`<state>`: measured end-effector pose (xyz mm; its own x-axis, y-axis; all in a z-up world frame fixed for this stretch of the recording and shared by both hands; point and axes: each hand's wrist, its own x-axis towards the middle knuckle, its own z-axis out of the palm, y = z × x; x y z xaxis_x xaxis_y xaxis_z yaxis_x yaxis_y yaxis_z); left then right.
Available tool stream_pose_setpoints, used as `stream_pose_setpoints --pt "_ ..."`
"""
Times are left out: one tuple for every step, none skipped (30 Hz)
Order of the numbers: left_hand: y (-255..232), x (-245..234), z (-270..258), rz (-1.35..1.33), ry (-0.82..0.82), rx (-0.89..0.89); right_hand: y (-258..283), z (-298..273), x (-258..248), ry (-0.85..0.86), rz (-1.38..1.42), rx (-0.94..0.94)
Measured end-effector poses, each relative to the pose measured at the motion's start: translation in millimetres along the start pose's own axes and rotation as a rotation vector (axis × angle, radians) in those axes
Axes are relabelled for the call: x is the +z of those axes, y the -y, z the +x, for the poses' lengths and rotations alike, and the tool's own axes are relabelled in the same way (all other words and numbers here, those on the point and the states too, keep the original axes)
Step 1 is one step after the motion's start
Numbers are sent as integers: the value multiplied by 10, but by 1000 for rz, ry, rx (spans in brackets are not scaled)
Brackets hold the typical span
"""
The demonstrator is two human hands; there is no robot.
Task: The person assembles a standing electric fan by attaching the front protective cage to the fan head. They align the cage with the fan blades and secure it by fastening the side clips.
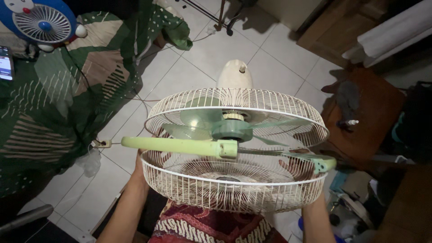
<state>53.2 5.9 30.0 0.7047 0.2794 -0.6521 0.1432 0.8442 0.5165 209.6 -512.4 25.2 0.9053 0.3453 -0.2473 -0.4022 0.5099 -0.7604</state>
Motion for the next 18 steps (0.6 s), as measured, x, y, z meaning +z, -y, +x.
stream_pose_setpoints --pt "8 -13 15 15 -14 11 44 -5 79 -20 -70 -5" --pt "15 -31 42 31 -28 21 87 2 163 -38 -139 -13" --pt "27 -53 65 54 -8 40 130 -5 250 -50 -199 -24" --pt "33 -70 99 64 14 51 172 -13 340 -60 -254 -37" --pt "29 -94 122 78 27 57 200 -7 437 -68 -308 -54" --pt "18 -114 141 83 31 43 217 -19 533 -79 -358 -72" --pt "24 -125 140 83 35 23 241 -42 615 -63 -622 -129" --pt "19 -125 138 89 40 3 248 -74 693 -72 -939 -193" --pt "17 -106 136 94 34 -21 262 -92 757 -99 -1383 -278" --pt "5 -79 130 102 34 -36 273 -123 807 -91 -1287 -270" --pt "-24 -55 116 106 32 -50 263 -158 847 -80 -1188 -263" --pt "-58 -29 102 108 31 -60 244 -176 864 -69 -1090 -255" --pt "-75 -7 71 109 27 -76 220 -211 849 -145 -1069 -134" --pt "-85 4 26 113 20 -87 186 -262 808 -219 -1046 -13" --pt "-98 26 9 135 4 -90 153 -277 738 -293 -1019 103" --pt "-103 37 -2 164 -8 -92 109 -263 641 -197 -543 123" --pt "-105 16 -28 207 -35 -95 21 -245 535 -96 -66 140" --pt "-89 -21 -47 202 -67 -84 -76 -232 417 7 411 155"
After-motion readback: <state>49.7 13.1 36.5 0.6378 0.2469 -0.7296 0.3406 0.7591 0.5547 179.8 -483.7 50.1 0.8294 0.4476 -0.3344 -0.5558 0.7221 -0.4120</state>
